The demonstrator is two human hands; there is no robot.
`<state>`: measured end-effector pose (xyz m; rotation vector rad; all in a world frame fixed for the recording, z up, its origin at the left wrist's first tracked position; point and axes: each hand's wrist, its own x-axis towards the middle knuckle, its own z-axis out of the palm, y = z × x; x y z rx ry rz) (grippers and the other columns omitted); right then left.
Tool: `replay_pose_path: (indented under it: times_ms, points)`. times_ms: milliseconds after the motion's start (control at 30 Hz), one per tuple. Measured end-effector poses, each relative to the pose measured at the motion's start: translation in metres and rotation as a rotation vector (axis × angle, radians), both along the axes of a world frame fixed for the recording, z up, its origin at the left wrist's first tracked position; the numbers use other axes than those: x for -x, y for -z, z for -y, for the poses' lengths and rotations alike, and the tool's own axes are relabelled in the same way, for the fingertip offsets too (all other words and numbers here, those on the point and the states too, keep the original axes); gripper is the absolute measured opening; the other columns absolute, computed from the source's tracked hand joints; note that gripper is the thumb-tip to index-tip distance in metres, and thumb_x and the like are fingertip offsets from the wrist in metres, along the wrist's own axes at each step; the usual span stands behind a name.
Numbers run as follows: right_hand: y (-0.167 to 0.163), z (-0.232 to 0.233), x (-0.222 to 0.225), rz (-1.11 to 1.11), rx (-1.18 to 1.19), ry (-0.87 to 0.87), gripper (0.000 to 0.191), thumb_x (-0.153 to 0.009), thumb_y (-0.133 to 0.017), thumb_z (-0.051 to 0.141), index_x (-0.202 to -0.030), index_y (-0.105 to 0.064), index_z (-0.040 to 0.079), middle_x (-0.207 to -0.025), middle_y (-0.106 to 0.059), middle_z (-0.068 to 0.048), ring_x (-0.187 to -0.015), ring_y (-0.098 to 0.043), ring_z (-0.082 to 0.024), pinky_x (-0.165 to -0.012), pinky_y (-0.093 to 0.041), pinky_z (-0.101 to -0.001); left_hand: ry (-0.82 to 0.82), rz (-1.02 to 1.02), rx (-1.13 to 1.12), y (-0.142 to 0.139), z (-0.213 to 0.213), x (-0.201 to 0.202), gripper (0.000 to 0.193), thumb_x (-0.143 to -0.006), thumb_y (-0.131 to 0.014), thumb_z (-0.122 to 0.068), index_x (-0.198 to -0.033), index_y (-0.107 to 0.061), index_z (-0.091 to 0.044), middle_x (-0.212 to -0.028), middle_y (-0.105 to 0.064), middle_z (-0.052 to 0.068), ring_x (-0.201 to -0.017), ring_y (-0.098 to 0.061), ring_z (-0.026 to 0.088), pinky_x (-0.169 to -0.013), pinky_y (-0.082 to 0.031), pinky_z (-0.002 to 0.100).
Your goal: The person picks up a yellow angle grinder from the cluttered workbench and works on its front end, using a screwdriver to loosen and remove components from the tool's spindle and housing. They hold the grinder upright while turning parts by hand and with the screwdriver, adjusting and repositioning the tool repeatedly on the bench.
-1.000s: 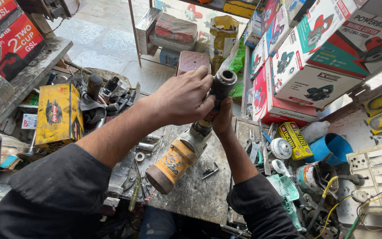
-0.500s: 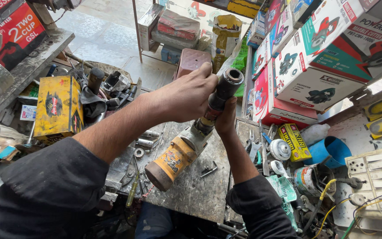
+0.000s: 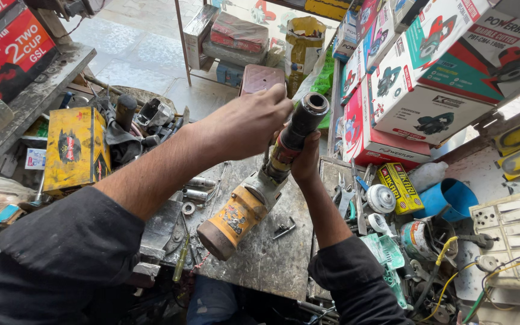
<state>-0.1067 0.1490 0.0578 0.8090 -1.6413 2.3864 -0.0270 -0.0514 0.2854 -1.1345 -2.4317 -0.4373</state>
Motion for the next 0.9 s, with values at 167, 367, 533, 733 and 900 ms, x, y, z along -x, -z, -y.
replay_pose_path:
  times_ms: [167, 367, 533, 733, 900]
  points:
    - [0.003, 0.001, 0.000, 0.135, 0.031, -0.022, 0.083, -0.101, -0.031, 0.076, -0.128, -0.058, 0.002, -0.092, -0.066, -0.007, -0.075, -0.062, -0.014, -0.065, -0.048, -0.0290, -0.398, 0.396, 0.318, -0.007, -0.008, -0.005, 0.051, -0.103, -0.056, -0.053, -0.112, -0.057, -0.002, -0.097, -0.069, 0.015, -0.099, -0.072, 0.032, -0.089, -0.056, 0.045]
    - [-0.013, 0.008, -0.008, -0.049, 0.012, -0.050, 0.086, -0.103, -0.038, 0.079, -0.118, -0.063, -0.002, -0.089, -0.065, -0.008, -0.076, -0.062, -0.015, -0.070, -0.050, -0.0298, 0.113, -0.135, -0.064, -0.008, -0.001, -0.011, 0.017, -0.089, -0.061, -0.010, -0.101, -0.058, 0.001, -0.094, -0.064, 0.021, -0.088, -0.070, 0.038, -0.078, -0.059, 0.043]
    - [-0.029, 0.014, -0.016, -0.045, -0.004, -0.016, 0.087, -0.098, -0.038, 0.079, -0.113, -0.063, -0.003, -0.092, -0.069, -0.008, -0.082, -0.066, -0.015, -0.074, -0.054, -0.0299, -0.361, 0.319, 0.310, -0.010, -0.004, -0.007, 0.042, -0.102, -0.056, -0.044, -0.102, -0.057, -0.003, -0.092, -0.071, 0.018, -0.088, -0.073, 0.036, -0.076, -0.057, 0.047]
    - [-0.030, 0.016, -0.013, -0.050, 0.021, -0.063, 0.086, -0.101, -0.040, 0.078, -0.111, -0.063, -0.004, -0.097, -0.069, -0.011, -0.087, -0.067, -0.017, -0.077, -0.055, -0.0321, 0.051, -0.057, -0.026, -0.009, -0.001, -0.012, 0.026, -0.097, -0.062, -0.026, -0.094, -0.057, 0.000, -0.088, -0.066, 0.020, -0.083, -0.071, 0.039, -0.070, -0.058, 0.047]
    - [-0.026, 0.013, -0.015, -0.061, -0.023, -0.022, 0.087, -0.098, -0.037, 0.079, -0.108, -0.064, -0.004, -0.096, -0.072, -0.011, -0.085, -0.070, -0.017, -0.077, -0.057, -0.0317, -0.276, 0.223, 0.237, -0.007, -0.001, -0.005, 0.032, -0.097, -0.057, -0.032, -0.101, -0.055, 0.000, -0.091, -0.066, 0.018, -0.077, -0.072, 0.035, -0.067, -0.058, 0.047]
